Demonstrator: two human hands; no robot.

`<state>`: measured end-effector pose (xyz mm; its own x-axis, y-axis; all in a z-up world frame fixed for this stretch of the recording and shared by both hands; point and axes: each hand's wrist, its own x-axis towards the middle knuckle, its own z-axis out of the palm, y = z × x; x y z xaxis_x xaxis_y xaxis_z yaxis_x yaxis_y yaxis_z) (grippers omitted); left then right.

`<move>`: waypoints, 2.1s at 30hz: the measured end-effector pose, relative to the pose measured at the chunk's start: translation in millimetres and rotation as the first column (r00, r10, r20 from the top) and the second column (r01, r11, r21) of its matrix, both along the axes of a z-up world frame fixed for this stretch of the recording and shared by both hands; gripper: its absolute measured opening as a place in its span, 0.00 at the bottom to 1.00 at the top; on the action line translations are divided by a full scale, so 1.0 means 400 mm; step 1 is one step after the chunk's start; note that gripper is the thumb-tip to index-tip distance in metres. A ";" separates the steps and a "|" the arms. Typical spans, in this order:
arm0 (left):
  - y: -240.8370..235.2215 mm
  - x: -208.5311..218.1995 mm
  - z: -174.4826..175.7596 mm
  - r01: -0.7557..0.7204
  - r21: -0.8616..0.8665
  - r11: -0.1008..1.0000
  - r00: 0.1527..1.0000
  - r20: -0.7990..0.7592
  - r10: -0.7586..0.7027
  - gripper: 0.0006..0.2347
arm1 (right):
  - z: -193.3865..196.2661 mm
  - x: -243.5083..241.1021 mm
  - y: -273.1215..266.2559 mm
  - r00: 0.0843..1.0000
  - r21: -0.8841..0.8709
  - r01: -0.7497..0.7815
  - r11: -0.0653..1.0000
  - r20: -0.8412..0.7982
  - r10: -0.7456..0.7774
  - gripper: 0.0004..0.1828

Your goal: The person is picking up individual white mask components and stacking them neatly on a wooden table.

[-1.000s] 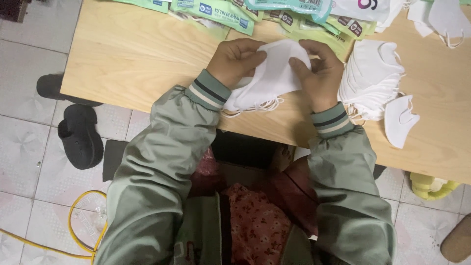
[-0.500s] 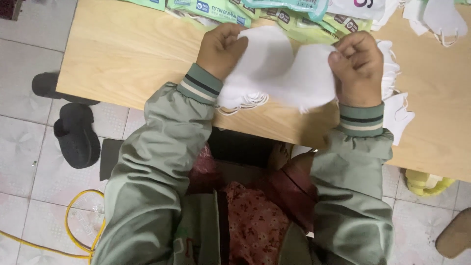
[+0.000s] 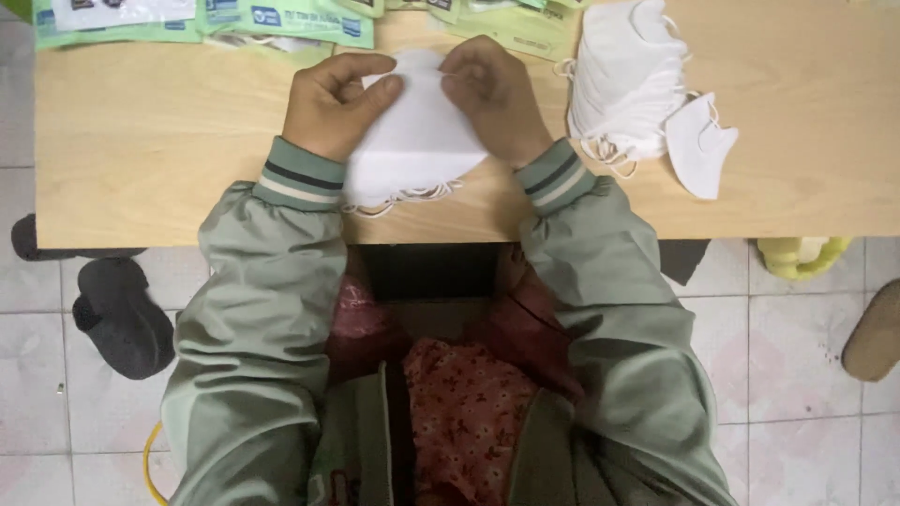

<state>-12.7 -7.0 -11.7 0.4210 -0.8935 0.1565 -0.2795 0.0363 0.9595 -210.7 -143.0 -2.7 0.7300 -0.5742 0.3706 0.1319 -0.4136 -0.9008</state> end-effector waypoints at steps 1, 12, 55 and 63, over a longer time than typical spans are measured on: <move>-0.004 -0.002 -0.013 0.008 0.002 1.000 1.000 0.000 -0.008 0.12 | 0.000 -0.001 0.005 1.000 0.002 0.008 1.000 0.000 -0.008 0.06; -0.010 0.076 -0.095 -0.164 -0.070 0.984 0.906 0.384 0.178 0.03 | -0.012 -0.020 -0.026 0.978 -0.291 0.164 0.943 -0.079 -0.194 0.04; -0.012 -0.001 -0.003 0.041 -0.354 0.934 0.989 -0.116 -0.087 0.12 | -0.170 -0.009 -0.122 0.343 -0.687 0.309 0.658 -0.565 -0.751 0.40; -0.039 0.011 -0.047 -0.072 -0.263 0.962 0.995 -0.091 0.050 0.12 | -0.140 -0.042 -0.151 0.289 -0.490 0.386 0.782 -0.741 -0.607 0.41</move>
